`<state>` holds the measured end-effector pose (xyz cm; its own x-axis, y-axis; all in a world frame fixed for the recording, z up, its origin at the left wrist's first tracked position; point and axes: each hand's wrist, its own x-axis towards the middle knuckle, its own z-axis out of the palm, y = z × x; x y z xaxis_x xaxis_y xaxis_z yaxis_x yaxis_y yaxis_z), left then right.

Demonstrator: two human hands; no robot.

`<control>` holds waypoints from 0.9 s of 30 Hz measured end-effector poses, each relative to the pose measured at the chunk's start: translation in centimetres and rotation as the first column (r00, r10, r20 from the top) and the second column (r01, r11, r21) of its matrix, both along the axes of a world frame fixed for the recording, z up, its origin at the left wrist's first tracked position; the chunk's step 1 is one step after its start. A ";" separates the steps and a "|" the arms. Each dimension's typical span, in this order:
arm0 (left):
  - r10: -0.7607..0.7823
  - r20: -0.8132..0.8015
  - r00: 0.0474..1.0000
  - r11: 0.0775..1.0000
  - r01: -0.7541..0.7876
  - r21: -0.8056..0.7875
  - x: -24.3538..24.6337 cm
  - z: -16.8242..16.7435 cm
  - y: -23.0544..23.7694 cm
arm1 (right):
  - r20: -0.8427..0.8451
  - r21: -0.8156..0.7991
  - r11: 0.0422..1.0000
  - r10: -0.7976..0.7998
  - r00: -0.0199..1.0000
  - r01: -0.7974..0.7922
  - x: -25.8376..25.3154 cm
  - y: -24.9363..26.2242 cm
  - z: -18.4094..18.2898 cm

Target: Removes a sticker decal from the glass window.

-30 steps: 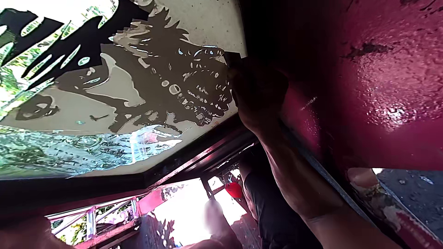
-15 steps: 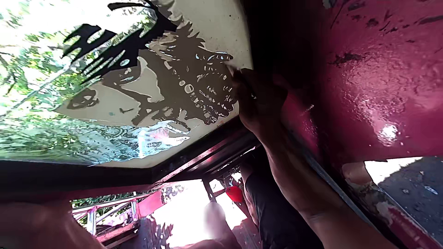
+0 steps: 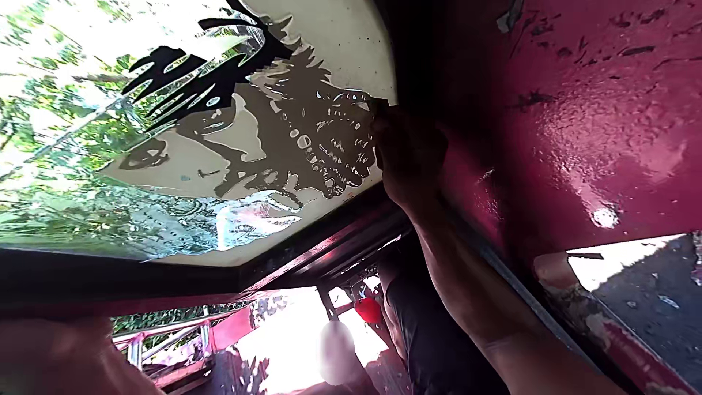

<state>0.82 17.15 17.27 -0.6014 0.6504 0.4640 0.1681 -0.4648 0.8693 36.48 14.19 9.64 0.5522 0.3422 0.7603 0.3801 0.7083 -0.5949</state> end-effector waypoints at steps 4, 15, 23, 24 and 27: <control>0.068 0.006 0.998 0.995 -0.068 -0.077 -2.3 -0.9 1.3 | -0.001 0.036 0.999 0.018 1.000 -0.018 0.4 0.1 -0.1; -0.052 -0.053 0.997 0.991 0.046 -0.122 -3.2 -1.2 0.7 | 0.040 0.020 0.999 0.033 0.999 -0.034 1.0 0.0 0.1; -0.155 -0.043 0.987 0.985 0.152 -0.078 -3.4 -1.8 0.6 | 0.068 -0.038 0.995 0.090 0.994 -0.088 1.6 -0.5 0.8; -0.167 -0.056 0.984 0.984 0.163 -0.071 -3.4 -1.8 0.6 | 0.067 -0.046 0.994 0.100 0.993 -0.097 1.7 -0.6 0.9; -0.202 -0.044 0.978 0.977 0.198 -0.083 -3.5 -1.7 0.5 | 0.047 -0.057 0.988 0.143 0.989 -0.140 1.8 -0.7 1.1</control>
<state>-2.64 17.69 15.55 -0.4320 0.7902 0.4346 0.1243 -0.4252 0.8965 38.23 13.50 10.73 0.4567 0.4551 0.7644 0.3086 0.7248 -0.6159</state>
